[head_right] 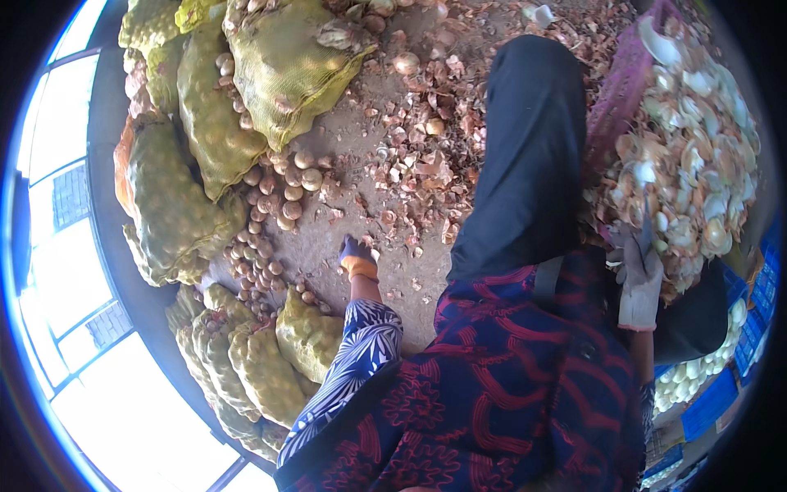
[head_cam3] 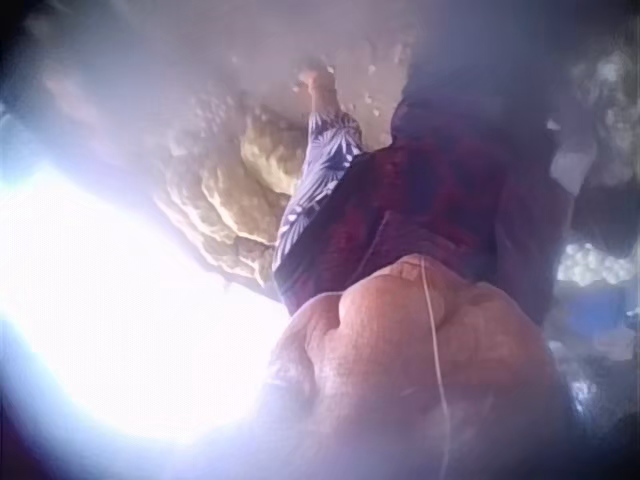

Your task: The person sits on the floor and peels onions one by one using a small knife. They remove the outer layers and place the peeled onions into a blue crate while discarding the skins onto a pile on the floor.

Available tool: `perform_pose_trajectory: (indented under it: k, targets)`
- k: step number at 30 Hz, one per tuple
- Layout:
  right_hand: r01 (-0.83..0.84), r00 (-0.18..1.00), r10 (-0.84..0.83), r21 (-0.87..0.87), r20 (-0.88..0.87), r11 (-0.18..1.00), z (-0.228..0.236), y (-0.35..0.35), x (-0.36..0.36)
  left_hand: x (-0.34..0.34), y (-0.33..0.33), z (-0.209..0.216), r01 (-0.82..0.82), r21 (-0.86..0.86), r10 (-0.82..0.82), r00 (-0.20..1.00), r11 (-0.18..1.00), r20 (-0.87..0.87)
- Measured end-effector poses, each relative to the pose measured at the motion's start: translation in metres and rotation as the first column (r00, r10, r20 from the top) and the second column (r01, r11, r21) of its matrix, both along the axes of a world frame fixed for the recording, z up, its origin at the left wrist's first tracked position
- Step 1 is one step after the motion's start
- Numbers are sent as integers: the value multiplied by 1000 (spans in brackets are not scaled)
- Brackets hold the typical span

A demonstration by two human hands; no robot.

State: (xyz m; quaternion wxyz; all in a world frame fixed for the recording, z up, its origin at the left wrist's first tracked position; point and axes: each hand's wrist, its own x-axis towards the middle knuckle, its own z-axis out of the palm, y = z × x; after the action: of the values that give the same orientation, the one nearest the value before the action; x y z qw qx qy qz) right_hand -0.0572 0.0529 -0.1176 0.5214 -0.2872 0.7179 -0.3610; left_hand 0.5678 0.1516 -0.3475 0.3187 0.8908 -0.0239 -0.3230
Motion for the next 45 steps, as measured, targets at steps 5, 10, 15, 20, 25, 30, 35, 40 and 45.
perform_pose_trajectory:
  k: [5,10,15,20,25,30,35,40,45]
  targets:
    - [-86,995,84,-31,-59,996,36,-13,33,19,-48,7,-99,-346,165,972,933,167]
    - [-241,964,248,82,-100,967,64,-18,58,160,-52,-25,301,142,-331,891,943,311]
    - [-181,966,181,14,-184,983,82,-1,80,91,-173,-19,511,599,-700,704,617,122]
    - [-145,981,151,57,-125,988,97,-10,96,82,-194,-64,531,496,-664,736,687,132]
    - [-178,971,206,214,-117,960,70,-15,90,53,-68,-51,-15,-126,0,993,992,-118]
    - [-153,972,188,228,-141,962,74,6,72,-49,-155,36,384,-689,-419,899,614,127]
    - [-61,994,72,120,-83,991,51,34,57,-119,-230,184,-370,-889,-594,663,268,-455]
    - [-185,982,186,-50,19,982,112,-2,81,-203,-254,299,-353,-930,-846,462,101,-268]
    - [-48,943,106,-185,317,982,173,-46,108,-310,-248,325,-58,-995,-951,292,84,-97]
